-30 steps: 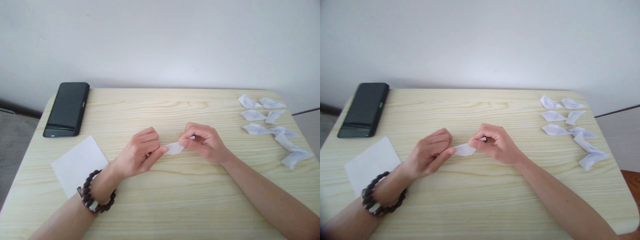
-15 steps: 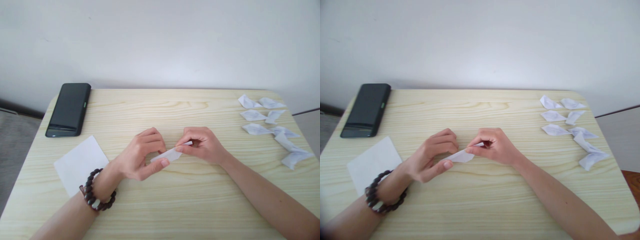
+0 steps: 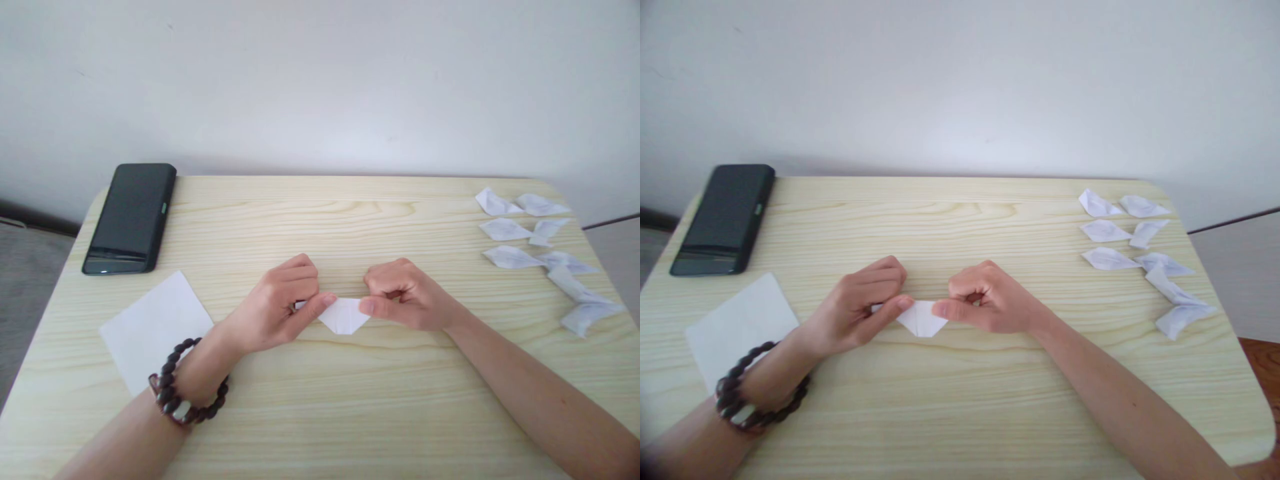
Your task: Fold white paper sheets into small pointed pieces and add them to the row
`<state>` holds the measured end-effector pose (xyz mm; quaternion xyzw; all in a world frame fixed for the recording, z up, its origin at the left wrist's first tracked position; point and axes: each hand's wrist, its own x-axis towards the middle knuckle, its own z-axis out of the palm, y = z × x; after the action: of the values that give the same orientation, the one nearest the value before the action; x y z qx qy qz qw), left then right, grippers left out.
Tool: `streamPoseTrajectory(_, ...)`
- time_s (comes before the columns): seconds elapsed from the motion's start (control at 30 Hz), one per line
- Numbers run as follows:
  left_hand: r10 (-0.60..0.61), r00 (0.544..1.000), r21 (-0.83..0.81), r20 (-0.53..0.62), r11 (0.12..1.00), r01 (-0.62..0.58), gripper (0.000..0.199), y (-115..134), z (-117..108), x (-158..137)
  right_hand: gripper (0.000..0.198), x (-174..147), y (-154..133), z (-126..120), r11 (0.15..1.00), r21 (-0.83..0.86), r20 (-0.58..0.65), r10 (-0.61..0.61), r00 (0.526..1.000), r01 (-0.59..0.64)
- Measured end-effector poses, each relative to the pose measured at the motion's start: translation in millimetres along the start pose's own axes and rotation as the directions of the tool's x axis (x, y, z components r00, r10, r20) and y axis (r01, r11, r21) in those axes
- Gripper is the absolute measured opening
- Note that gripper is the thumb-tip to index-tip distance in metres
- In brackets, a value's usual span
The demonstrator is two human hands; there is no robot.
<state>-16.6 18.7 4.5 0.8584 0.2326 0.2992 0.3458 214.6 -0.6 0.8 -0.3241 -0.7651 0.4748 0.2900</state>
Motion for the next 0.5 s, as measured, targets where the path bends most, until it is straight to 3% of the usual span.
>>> streamPoseTrajectory(0.27,0.003,1.000,-0.207,0.016,0.978,0.000,0.044,-1.5,-1.1,-1.6,0.053,-0.7,0.8,-0.8,0.999,0.054,-0.043,0.005,0.999,-0.003)
streamPoseTrajectory(0.37,0.016,1.000,-0.202,0.023,0.979,-0.011,0.043,-3.4,-2.5,-3.2,0.051,-0.3,1.1,0.1,0.999,0.039,-0.047,-0.012,0.999,0.014)
streamPoseTrajectory(0.5,-0.019,0.995,-0.128,0.099,0.991,0.032,0.023,-1.7,-3.8,-3.4,0.043,-0.4,2.3,3.4,0.999,-0.025,0.004,-0.028,1.000,0.028)
